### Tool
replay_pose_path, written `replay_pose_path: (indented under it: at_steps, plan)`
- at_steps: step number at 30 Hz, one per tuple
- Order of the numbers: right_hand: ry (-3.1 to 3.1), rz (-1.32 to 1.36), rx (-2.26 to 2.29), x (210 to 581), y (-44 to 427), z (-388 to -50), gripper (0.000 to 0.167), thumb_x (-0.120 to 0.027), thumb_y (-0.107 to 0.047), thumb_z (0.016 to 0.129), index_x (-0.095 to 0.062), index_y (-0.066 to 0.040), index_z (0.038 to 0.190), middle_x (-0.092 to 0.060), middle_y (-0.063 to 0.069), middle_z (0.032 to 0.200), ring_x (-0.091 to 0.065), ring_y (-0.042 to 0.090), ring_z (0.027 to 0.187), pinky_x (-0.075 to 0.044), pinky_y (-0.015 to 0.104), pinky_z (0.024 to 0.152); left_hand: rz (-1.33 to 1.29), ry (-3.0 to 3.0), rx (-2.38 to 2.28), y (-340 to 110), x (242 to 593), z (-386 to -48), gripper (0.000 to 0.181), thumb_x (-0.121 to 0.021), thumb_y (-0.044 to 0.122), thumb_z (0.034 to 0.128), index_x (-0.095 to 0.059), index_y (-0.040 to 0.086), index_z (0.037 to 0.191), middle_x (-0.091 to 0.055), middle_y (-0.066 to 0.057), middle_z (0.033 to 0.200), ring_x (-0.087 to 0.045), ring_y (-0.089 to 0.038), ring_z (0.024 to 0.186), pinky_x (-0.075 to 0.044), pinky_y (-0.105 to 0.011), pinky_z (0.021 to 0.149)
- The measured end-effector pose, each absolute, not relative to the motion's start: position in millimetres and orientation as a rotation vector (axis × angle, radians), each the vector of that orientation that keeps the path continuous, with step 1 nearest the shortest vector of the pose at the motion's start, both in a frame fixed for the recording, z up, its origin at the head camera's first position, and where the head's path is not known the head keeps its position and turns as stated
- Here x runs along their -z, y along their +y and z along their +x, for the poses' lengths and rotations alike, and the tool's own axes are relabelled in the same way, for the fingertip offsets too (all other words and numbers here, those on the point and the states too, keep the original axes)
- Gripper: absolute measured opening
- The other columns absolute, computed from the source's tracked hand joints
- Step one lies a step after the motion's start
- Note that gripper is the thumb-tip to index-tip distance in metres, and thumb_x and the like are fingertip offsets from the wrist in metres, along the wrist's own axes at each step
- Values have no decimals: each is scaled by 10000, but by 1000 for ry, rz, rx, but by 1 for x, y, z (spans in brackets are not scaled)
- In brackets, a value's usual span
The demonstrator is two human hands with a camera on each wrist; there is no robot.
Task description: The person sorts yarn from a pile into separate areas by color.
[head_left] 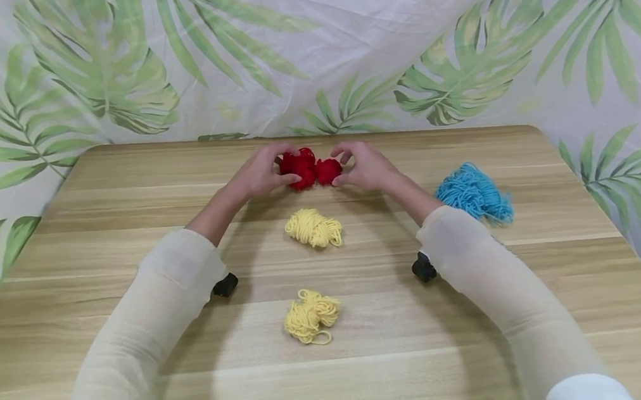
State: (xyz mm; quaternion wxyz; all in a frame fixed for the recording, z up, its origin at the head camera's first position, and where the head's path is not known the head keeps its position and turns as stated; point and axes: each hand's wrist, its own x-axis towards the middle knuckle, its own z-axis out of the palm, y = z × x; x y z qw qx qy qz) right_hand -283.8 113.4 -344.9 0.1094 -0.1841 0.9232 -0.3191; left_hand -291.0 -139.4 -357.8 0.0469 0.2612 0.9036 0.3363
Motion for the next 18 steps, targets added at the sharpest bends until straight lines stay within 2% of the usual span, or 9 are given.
replay_pose_path:
  at_steps: [7,13,18]
  plan:
    - [2689,-571,988,340,119,-276,564,-827,-126,878,-601,-31,1386,-641,195,1255,-657,314,949,-548,391,825,756,2780,-942,-143,351,-283,519,-784,115,928,-583,-28,1385,-560,-223,1433,-532,-398,1276,-443,-526,1088]
    - [2683,-652,1014,340,127,-266,514,-795,-81,885,-616,12,1358,-649,233,1234,-664,331,903,-545,402,842,692,2812,-909,-146,345,-275,547,-780,131,931,-571,27,1425,-522,-199,1430,-521,-412,1271,-468,-559,1029]
    - [2693,-704,997,341,132,-260,493,-789,-110,897,-624,23,1342,-660,238,1219,-680,335,902,-558,419,856,699,2867,-902,-148,343,-268,445,-775,119,930,-625,13,1336,-526,-199,1410,-514,-408,1269,-460,-547,1043]
